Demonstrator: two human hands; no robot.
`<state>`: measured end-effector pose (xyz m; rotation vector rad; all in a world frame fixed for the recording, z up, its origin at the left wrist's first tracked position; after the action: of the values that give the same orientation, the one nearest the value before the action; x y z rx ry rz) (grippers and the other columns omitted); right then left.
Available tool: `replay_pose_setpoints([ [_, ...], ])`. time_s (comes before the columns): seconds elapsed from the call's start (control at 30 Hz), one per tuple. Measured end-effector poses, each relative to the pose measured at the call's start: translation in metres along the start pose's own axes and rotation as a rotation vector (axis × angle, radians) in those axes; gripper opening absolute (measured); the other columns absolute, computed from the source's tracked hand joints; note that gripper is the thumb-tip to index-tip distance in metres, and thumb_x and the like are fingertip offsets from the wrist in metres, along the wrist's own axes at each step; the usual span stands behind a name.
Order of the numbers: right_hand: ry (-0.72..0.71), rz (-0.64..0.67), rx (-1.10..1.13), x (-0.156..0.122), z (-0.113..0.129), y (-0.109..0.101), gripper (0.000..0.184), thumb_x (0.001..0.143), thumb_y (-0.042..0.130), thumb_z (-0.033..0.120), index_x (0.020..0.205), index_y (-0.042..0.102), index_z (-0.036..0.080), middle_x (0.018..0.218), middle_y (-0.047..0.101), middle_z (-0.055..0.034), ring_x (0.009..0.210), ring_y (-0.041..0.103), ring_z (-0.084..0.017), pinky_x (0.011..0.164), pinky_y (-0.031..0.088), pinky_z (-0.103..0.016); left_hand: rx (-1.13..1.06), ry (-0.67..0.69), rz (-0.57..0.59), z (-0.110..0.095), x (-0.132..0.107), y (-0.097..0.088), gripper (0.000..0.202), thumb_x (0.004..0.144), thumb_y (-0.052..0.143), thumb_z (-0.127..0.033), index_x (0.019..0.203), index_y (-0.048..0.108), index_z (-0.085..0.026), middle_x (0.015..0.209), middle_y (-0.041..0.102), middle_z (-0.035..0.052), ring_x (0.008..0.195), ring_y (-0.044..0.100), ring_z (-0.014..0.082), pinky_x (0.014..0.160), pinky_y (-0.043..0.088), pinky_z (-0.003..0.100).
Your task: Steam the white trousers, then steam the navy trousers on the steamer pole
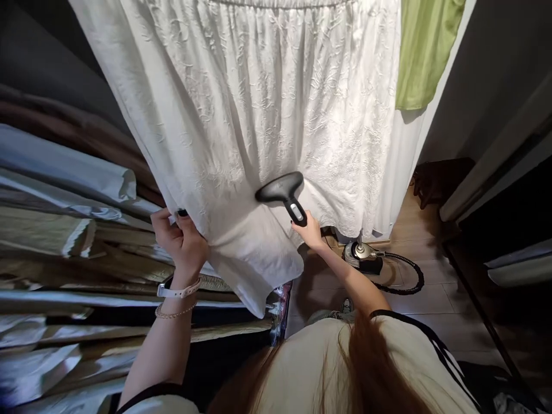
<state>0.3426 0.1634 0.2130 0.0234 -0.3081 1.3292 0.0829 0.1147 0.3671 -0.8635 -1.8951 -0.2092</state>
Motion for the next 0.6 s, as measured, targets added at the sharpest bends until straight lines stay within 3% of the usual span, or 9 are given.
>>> replay_pose_setpoints([
  [0.1,-0.010,0.023,-0.016,0.005,0.002,0.005,0.035,0.072,0.068,0.050,0.091,0.057,0.023,0.076,0.060,0.0019,0.072,0.056,-0.019,0.068,0.044,-0.031,0.059,-0.002,-0.003,0.010,0.013,-0.005,0.053,0.092,0.046,-0.071,0.100,0.056,-0.019,0.087,0.056,0.0060,0.077,0.054,0.0190,0.076,0.044,0.033],
  [0.27,-0.171,-0.146,0.092,0.028,0.051,-0.002,0.039,0.078,0.067,0.053,0.101,0.056,0.022,0.083,0.062,0.0011,0.077,0.058,-0.018,0.073,0.048,-0.031,0.154,0.023,0.033,0.027,0.031,-0.012,0.042,0.095,0.048,-0.061,0.101,0.055,-0.020,0.075,0.050,0.0018,0.060,0.044,0.0143,0.065,0.033,0.030],
  [0.33,-0.180,-0.187,0.117,0.032,0.055,0.002,0.040,0.079,0.066,0.053,0.101,0.055,0.022,0.083,0.062,0.0012,0.075,0.057,-0.017,0.074,0.048,-0.031,0.165,0.073,0.002,0.029,0.034,-0.013,0.044,0.096,0.046,-0.062,0.100,0.054,-0.019,0.074,0.050,0.0018,0.059,0.042,0.0134,0.065,0.032,0.029],
  [0.43,-0.104,-0.208,0.109,0.031,0.034,0.018,0.039,0.079,0.065,0.054,0.098,0.053,0.023,0.079,0.060,0.0025,0.071,0.055,-0.016,0.071,0.047,-0.030,0.171,0.076,-0.004,0.031,0.033,-0.009,0.049,0.095,0.046,-0.067,0.101,0.055,-0.018,0.078,0.053,0.0036,0.063,0.048,0.0146,0.066,0.036,0.029],
  [0.6,-0.029,-0.112,0.000,0.029,-0.031,0.050,0.034,0.081,0.061,0.052,0.098,0.053,0.023,0.080,0.061,0.0028,0.071,0.055,-0.016,0.069,0.043,-0.027,0.156,-0.040,0.012,0.030,0.025,0.008,0.051,0.094,0.047,-0.068,0.103,0.057,-0.018,0.083,0.054,0.0033,0.074,0.056,0.0165,0.074,0.045,0.031],
])
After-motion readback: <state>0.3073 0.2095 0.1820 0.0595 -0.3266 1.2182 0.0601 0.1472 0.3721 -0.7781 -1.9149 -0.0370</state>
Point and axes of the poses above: each hand's wrist, its own x-axis towards the middle knuckle, its own y-axis out of the palm, z = x × y, the point moved 3 cm from there along x, towards the middle knuckle
